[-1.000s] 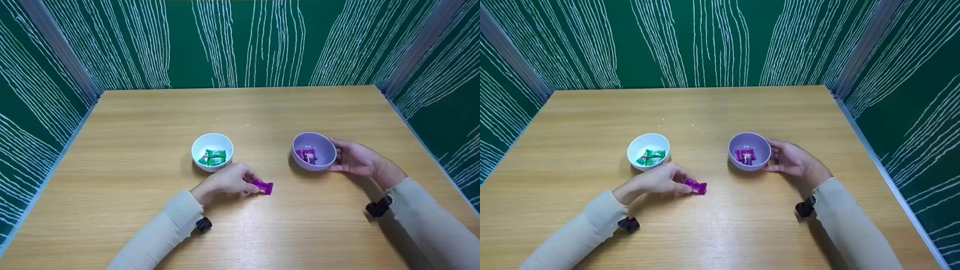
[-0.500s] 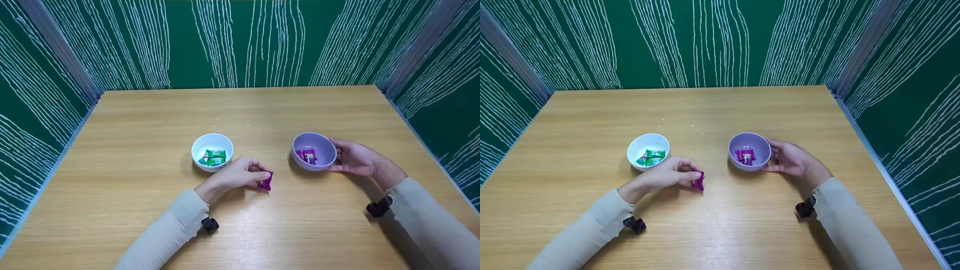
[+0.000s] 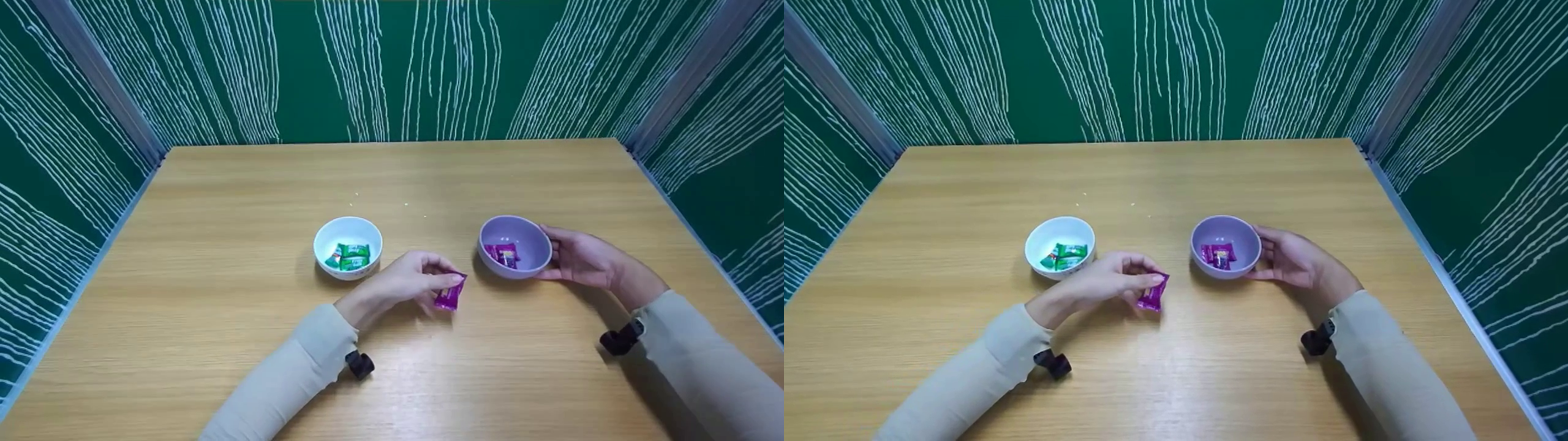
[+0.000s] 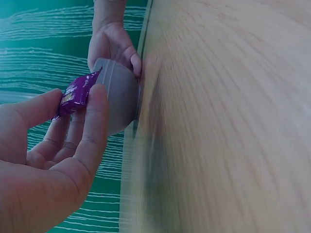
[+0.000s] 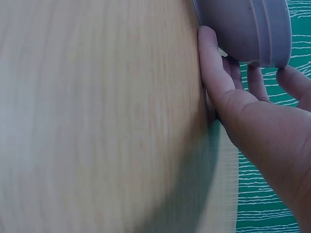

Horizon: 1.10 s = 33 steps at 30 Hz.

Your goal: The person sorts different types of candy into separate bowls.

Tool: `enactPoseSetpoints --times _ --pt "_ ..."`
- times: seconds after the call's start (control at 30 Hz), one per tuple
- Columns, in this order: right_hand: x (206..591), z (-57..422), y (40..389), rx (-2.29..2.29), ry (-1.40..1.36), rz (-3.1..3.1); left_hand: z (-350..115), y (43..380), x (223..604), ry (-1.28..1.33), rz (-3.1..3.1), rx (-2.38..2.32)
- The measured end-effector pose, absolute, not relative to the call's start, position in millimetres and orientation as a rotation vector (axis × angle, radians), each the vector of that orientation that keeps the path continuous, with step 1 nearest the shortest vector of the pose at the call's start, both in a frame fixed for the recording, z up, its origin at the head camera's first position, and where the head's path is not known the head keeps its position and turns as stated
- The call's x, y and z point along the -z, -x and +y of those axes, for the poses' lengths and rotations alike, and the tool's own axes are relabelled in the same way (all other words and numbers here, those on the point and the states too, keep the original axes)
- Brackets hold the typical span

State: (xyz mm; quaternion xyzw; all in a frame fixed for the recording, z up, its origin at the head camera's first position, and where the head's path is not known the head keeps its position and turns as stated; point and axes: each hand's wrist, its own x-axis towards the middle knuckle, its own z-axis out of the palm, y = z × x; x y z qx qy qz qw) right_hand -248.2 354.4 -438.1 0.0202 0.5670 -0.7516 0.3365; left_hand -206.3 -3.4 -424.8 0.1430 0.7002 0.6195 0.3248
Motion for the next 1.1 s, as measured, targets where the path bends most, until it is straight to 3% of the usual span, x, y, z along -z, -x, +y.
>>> enactPoseSetpoints --times 1.1 --pt "439.6 351.6 249.3 1.980 -0.121 1.493 47.9 230.5 381.9 -0.365 1.937 -1.545"
